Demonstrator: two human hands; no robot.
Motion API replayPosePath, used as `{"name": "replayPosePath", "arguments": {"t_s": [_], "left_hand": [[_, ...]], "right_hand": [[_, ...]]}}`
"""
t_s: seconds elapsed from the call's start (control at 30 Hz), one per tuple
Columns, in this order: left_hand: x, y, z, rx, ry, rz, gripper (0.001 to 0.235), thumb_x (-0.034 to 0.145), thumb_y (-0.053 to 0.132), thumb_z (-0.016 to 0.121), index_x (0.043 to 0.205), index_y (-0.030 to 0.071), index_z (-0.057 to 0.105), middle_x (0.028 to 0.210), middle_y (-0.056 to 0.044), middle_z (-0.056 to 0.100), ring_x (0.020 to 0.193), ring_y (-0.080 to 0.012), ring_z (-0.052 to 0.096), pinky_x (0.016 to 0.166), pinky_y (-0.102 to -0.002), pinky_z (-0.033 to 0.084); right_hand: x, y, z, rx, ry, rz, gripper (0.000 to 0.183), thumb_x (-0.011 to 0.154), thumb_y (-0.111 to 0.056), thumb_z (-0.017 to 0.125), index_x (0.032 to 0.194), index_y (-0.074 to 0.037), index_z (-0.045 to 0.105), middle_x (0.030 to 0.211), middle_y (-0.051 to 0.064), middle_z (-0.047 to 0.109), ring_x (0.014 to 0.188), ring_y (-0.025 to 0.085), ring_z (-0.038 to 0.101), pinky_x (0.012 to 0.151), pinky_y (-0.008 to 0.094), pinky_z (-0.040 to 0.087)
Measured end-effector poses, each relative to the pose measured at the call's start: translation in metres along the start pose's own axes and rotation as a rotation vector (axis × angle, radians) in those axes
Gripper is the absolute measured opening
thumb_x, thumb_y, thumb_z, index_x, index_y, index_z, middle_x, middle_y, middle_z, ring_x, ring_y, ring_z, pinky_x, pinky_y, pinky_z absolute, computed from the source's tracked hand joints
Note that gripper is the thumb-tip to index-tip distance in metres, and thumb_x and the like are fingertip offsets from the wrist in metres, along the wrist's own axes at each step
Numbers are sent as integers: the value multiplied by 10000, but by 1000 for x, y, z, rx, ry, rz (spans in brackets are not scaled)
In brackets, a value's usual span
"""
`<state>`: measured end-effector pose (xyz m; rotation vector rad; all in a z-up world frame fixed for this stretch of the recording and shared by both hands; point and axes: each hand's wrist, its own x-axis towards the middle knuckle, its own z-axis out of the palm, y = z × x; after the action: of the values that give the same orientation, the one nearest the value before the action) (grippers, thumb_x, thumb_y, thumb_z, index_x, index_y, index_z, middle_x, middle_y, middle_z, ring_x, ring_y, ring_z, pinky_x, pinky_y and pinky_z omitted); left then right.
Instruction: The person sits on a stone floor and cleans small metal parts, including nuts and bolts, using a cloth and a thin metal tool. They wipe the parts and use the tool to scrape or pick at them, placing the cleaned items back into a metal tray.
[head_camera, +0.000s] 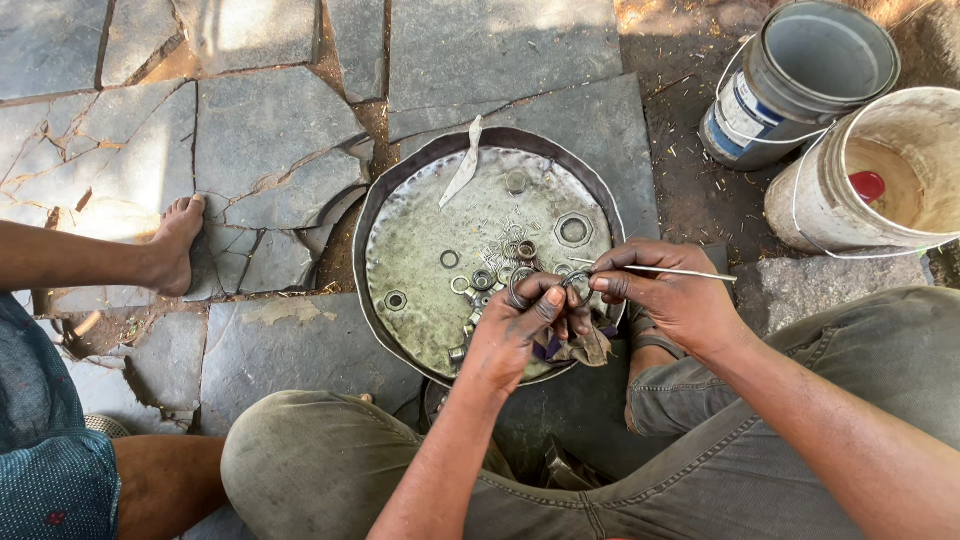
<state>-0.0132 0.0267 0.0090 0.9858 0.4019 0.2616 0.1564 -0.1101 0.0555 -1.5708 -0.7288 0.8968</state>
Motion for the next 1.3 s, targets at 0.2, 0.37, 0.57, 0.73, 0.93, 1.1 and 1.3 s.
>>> {"name": "replayPosePath", "arguments": {"t_s": [0.2, 0.37, 0.57, 0.73, 0.93, 1.1, 1.3], "left_hand": [[-2, 6, -5, 10, -83, -61, 265, 1003, 314, 690, 1011, 51, 718, 853, -56, 727, 744, -161, 696, 654, -319, 505], [-4, 3, 3, -254, -23, -58, 282, 1014, 289, 684, 1067, 14, 718, 893, -79, 728, 784, -175, 686, 703, -336, 533], [4, -7, 8, -226, -3, 13, 258, 973, 202, 727, 1110, -15, 701, 947, -98, 730, 865, -198, 689, 803, -370, 558], [3, -7, 4, -228, 9, 3, 233, 981, 226, 718, 1052, 5, 691, 931, -61, 698, 848, -181, 652, 814, -359, 530], [0, 0, 2, -62, 12, -23, 241, 1012, 282, 682, 1004, 41, 688, 859, -29, 664, 807, -149, 621, 785, -314, 498], [3, -1, -7, 54, -45, 8, 251, 1040, 283, 653, 999, 38, 690, 800, -22, 647, 769, -138, 608, 749, -298, 484], [4, 4, -13, 226, -51, -9, 240, 1044, 254, 632, 987, 27, 688, 788, -15, 645, 736, -117, 607, 696, -291, 513]], "right_hand": [[5, 0, -2, 171, -90, 171, 226, 896, -91, 735, 1062, 57, 774, 844, 95, 753, 711, 133, 666, 646, 295, 556], [5, 8, -2, 248, -20, 147, 233, 926, -70, 709, 1092, 88, 748, 889, 126, 755, 746, 159, 683, 668, 307, 563], [8, 17, -6, 436, 33, 146, 231, 921, -32, 697, 1129, 67, 706, 972, 140, 747, 832, 186, 716, 741, 320, 585], [5, 16, -5, 415, 6, 118, 240, 896, 9, 718, 1130, 64, 707, 991, 124, 742, 885, 165, 713, 755, 293, 570], [3, 12, -5, 380, -30, 111, 236, 878, 25, 726, 1112, 58, 710, 986, 115, 750, 885, 151, 721, 735, 282, 567], [2, 11, -2, 252, -25, 143, 247, 871, 20, 748, 1116, 50, 732, 971, 100, 754, 834, 129, 686, 675, 276, 525], [2, 8, 1, 276, -59, 152, 260, 851, 12, 744, 1109, 36, 721, 984, 78, 764, 861, 123, 705, 696, 271, 547]]}}
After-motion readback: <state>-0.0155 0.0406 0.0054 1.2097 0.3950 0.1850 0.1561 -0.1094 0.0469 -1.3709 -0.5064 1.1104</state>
